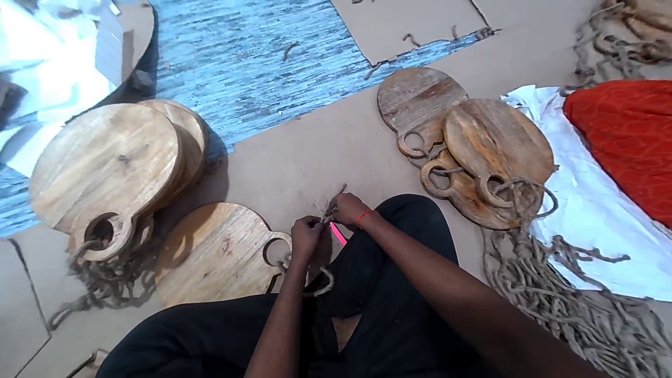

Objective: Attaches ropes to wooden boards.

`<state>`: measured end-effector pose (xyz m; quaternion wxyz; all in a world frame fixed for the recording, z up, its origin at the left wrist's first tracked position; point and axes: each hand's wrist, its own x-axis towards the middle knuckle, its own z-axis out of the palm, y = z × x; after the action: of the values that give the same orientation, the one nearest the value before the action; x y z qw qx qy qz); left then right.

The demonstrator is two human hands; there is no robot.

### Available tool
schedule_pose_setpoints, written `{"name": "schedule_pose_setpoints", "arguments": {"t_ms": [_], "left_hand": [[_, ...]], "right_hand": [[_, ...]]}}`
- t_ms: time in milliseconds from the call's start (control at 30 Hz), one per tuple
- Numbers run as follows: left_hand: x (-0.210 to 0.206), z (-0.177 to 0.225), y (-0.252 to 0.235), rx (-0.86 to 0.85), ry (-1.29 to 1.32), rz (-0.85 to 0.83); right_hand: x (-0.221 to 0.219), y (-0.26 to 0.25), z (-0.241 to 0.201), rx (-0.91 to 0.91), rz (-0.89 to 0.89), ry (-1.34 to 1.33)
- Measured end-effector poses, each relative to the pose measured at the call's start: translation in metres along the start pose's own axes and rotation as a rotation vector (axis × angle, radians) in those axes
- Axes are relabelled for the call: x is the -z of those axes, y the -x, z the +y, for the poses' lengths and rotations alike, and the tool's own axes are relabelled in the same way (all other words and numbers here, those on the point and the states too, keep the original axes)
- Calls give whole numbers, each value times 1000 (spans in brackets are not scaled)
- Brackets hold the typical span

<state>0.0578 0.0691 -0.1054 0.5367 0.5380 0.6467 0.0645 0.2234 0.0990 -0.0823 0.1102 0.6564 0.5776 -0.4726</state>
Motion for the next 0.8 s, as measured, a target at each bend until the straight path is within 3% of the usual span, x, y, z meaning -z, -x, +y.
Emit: {"name": "schedule_pose_setpoints", "arguments": {"t_ms": [300,600,800], "left_hand": [[-8,6,1,18,-60,81],[-12,11,7,42,-189,83],[-17,17,2,27,-182,222]], "right_hand": [[-4,-6,4,-17,89,-18],[-3,-1,-2,-94,38,51],[-3,-9,-9,-93,112,1]]}}
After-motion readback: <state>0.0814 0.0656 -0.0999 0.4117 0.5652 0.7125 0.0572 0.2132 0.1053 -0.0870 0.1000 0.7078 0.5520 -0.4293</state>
